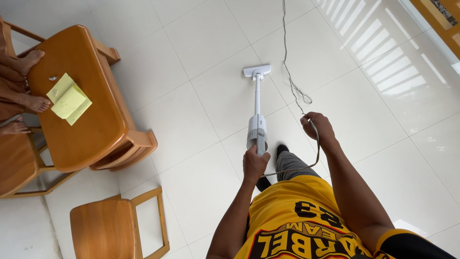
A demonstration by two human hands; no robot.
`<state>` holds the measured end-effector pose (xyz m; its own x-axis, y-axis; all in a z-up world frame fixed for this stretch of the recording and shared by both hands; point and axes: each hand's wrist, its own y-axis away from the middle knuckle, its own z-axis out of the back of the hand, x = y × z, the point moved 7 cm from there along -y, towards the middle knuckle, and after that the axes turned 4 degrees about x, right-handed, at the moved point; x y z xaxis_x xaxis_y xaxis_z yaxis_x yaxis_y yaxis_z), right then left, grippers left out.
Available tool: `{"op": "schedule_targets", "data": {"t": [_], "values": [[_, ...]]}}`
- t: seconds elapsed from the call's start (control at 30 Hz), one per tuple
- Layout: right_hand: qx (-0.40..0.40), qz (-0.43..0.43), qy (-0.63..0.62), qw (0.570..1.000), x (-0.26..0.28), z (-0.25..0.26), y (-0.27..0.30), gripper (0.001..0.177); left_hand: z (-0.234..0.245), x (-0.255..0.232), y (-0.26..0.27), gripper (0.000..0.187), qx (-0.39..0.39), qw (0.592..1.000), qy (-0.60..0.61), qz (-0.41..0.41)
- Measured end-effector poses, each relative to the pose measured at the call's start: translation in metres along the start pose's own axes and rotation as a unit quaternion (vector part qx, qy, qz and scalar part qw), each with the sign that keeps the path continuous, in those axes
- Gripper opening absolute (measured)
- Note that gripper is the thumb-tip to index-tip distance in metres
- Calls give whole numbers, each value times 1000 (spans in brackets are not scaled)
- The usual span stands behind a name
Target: The person uses a white corded stick vacuum to clean a white tiled floor. They move the vacuum back and forth along a wooden railing and around a wooden bench and chair, managing the power cord with their right hand.
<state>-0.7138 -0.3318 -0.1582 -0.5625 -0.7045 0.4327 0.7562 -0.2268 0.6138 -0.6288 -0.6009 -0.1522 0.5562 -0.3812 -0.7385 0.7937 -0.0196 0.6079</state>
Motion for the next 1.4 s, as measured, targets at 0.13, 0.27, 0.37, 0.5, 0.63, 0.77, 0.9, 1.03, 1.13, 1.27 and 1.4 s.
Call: {"op": "schedule_targets", "data": {"t": [0.13, 0.27, 0.37, 0.5, 0.63, 0.77, 0.9, 1.03, 1.13, 1.27, 1.4], "values": [[1, -2, -4, 1000, 29, 10, -43, 34, 14, -36, -47, 28, -3, 1000, 4, -2], [3, 11, -8, 1000, 69, 20, -105, 34, 23, -54, -124, 26, -15, 1000, 8, -12], [13, 12, -3, 1000, 99, 49, -154, 34, 30, -91, -166, 30, -22, 1000, 14, -5], [0, 31, -25, 999, 144, 100, -231, 32, 45, -150, -222, 19, -27, 999, 39, 5], [-12, 48, -63, 997, 167, 133, -299, 32, 39, -168, -297, 15, -33, 997, 70, 5], [-6, 50, -126, 991, 173, 141, -351, 32, 44, -203, -336, 11, -42, 993, 106, 16], [-11, 44, -159, 986, 177, 146, -402, 31, 56, -235, -384, 13, -38, 996, 84, -8], [-28, 34, -179, 983, 198, 165, -447, 30, 80, -285, -428, 12, -31, 997, 71, -16], [-43, 29, -185, 981, 223, 182, -485, 29, 89, -272, -495, 11, -14, 995, 92, -21], [-90, 26, -206, 974, 262, 212, -536, 28, 123, -305, -558, 9, -2, 998, 61, -20], [-147, 23, -226, 963, 324, 256, -599, 26, 159, -340, -636, 11, 11, 999, 37, -5]]}}
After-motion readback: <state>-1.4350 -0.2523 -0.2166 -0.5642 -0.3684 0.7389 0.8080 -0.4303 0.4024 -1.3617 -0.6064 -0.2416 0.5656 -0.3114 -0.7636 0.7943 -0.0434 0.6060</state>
